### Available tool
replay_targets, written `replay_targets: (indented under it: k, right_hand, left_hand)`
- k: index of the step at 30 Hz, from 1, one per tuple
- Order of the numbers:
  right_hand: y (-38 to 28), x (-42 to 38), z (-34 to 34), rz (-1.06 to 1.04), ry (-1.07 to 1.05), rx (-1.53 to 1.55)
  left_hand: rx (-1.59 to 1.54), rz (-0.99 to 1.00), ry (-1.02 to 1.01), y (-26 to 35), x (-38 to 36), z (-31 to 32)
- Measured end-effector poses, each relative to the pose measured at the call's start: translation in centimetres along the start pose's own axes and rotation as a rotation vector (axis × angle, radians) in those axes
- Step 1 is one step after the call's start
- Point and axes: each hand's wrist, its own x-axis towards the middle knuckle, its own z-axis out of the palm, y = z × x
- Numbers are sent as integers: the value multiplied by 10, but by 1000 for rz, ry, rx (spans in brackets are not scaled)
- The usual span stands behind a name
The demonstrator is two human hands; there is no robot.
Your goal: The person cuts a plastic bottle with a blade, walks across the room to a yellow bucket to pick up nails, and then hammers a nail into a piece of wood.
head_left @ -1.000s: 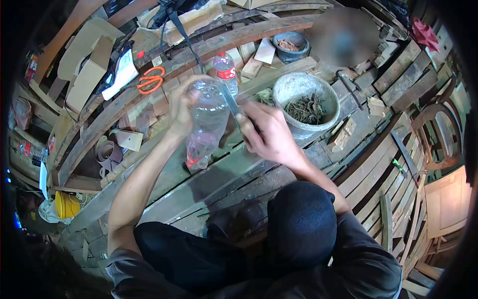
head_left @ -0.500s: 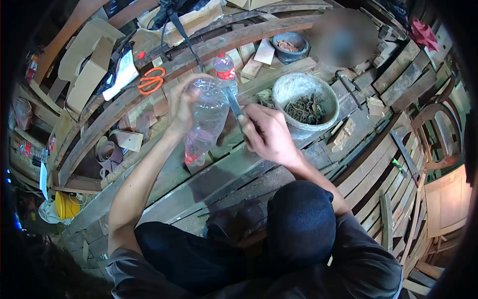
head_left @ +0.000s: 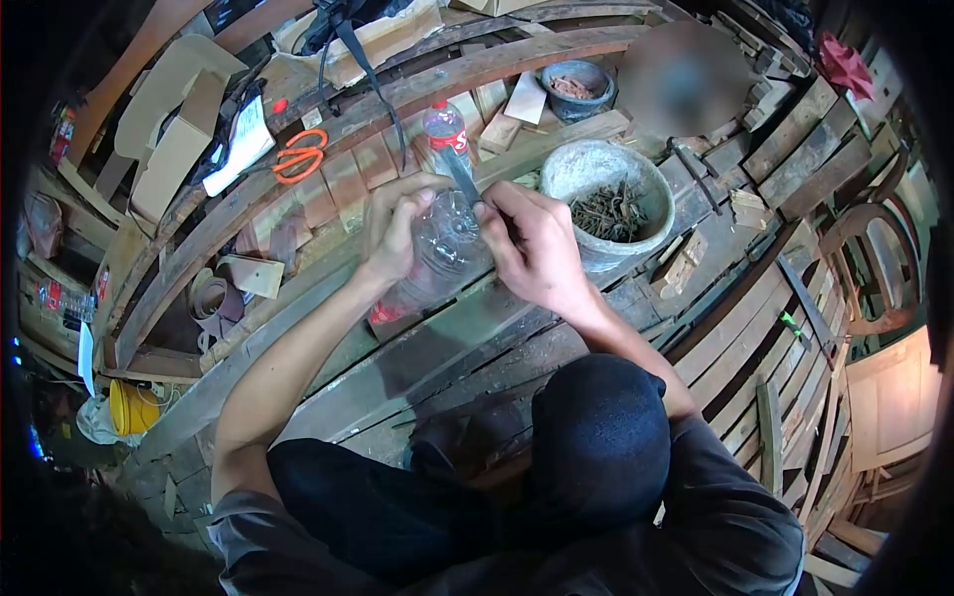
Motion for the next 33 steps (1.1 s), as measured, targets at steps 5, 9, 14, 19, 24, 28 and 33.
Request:
replay_targets:
  k: [5, 9, 14, 19, 24, 28, 33]
  right_hand:
    - [-5, -3, -4, 156, 56, 40]
    - [15, -7, -4, 293, 160, 347]
    - [13, -16, -2, 525, 89, 652]
    - [13, -12, 3, 477, 121, 653]
    - [15, -13, 7, 426, 154, 560]
    - [10, -11, 2, 369, 144, 460]
    - [9, -11, 0, 253, 63, 325]
  left_hand:
    - [-66, -68, -84, 6, 1, -3]
    - [-376, -339, -51, -15, -1, -2]
    - [-795, -611, -12, 14, 0, -1]
    - [-553, -630, 4, 19, 6, 8]
    - [-721, -573, -56, 28, 3, 8]
    - [-502, -180, -153, 14, -2, 8]
    - [-344, -128, -206, 11, 4, -3]
